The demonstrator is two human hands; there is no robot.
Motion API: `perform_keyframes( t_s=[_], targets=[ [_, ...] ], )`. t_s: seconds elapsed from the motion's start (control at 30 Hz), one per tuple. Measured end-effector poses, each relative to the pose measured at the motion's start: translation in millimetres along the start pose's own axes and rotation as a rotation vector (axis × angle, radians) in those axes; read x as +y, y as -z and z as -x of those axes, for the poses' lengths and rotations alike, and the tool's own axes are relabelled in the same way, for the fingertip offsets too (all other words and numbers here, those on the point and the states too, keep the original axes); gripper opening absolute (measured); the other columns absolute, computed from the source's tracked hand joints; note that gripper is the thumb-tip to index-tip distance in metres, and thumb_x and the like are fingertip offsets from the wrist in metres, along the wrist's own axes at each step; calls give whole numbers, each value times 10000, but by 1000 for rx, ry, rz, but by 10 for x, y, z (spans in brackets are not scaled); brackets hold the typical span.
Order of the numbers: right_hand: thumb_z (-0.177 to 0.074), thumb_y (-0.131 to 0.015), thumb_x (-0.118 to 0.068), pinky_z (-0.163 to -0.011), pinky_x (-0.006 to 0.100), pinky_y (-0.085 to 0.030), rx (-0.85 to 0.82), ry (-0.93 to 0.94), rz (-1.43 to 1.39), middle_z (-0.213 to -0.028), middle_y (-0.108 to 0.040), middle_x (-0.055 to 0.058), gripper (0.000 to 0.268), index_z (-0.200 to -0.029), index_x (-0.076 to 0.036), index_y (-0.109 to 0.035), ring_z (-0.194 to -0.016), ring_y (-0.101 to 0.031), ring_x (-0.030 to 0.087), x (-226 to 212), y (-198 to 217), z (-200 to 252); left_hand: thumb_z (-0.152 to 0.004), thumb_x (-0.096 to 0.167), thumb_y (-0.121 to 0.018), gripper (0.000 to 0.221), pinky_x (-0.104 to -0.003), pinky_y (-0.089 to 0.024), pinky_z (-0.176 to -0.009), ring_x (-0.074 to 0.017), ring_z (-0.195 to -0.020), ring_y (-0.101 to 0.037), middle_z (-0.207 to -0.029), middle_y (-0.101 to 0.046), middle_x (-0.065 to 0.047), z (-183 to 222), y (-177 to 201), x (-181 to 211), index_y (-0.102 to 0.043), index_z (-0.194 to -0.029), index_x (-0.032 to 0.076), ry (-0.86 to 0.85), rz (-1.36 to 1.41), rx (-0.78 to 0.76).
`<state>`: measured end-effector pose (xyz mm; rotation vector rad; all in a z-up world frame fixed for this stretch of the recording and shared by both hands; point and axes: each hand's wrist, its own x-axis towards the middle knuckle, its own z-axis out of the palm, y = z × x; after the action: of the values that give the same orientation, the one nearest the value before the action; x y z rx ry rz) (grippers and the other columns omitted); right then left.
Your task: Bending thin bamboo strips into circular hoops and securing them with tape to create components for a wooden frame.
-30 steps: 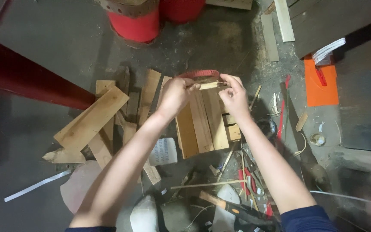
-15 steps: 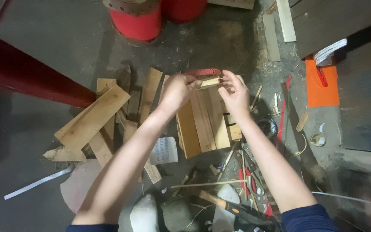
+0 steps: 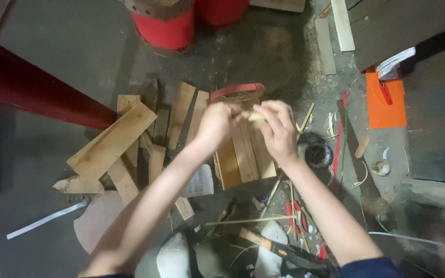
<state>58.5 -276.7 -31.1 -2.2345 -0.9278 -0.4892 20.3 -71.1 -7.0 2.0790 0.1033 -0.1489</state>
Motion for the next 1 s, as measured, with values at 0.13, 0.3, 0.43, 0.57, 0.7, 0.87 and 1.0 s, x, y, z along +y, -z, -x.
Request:
perform_keyframes(
  t_s=[0.13, 0.3, 0.43, 0.57, 0.7, 0.87, 1.0],
  targets=[
    [-1013, -614, -191, -1042, 460, -440, -172, -148, -103, -1126, -699, 66, 292, -1288, -137, -699, -1123, -639, 285, -322, 478, 351, -931, 298, -663, 219, -513, -590, -818, -373, -882, -753, -943, -805, -74, 454, 36, 233, -817, -1012, 166, -127, -226, -112],
    [-995, -579, -217, -954, 455, -486, -612, -421, -428, -853, -792, 69, 312, -1255, -123, -722, -885, -718, 255, -618, 1074, 594, -954, 263, -656, 203, -440, -593, -861, -326, -887, -771, -942, -808, -70, 1040, -29, 340, -814, -1048, 178, -159, -238, -263],
    [-988, -561, -112, -667, 331, -569, -1030, -667, -985, -752, -733, 71, 284, -1204, -36, -729, -680, -663, 181, -684, 1303, 901, -930, 215, -680, 157, -363, -590, -726, -242, -666, -720, -800, -785, -52, 1447, -165, 375, -809, -909, 128, -249, -175, -418],
    [-993, -559, -45, -545, 255, -416, -1132, -873, -1166, -648, -600, 17, 260, -1086, 52, -782, -578, -508, 112, -917, 1442, 987, -862, 129, -729, 111, -297, -553, -628, -196, -581, -676, -778, -767, -6, 1660, -164, 443, -812, -935, 118, -200, 124, -486],
    [-954, -547, -10, -545, 252, -354, -1050, -946, -1025, -622, -560, -12, 253, -1012, 0, -793, -571, -459, 98, -1066, 1471, 1133, -820, 73, -720, 194, -297, -565, -630, -193, -572, -686, -769, -771, -3, 1676, -251, 379, -819, -967, 150, -155, 129, -512],
    [-976, -559, -3, -517, 271, -346, -934, -965, -1034, -645, -525, 16, 214, -886, 21, -752, -564, -431, 116, -1074, 1464, 1345, -701, 78, -796, 185, -309, -579, -750, -184, -690, -642, -673, -674, -13, 1664, -184, 421, -830, -861, 164, -280, 108, -422],
    [-989, -547, 25, -495, 259, -289, -865, -1048, -1164, -662, -508, 15, 210, -931, 54, -747, -546, -379, 96, -1006, 1495, 1514, -895, 250, -744, 128, -244, -503, -821, -132, -859, -498, -698, -557, 28, 1599, -169, 250, -838, -938, 175, -214, 122, -370]
  ],
)
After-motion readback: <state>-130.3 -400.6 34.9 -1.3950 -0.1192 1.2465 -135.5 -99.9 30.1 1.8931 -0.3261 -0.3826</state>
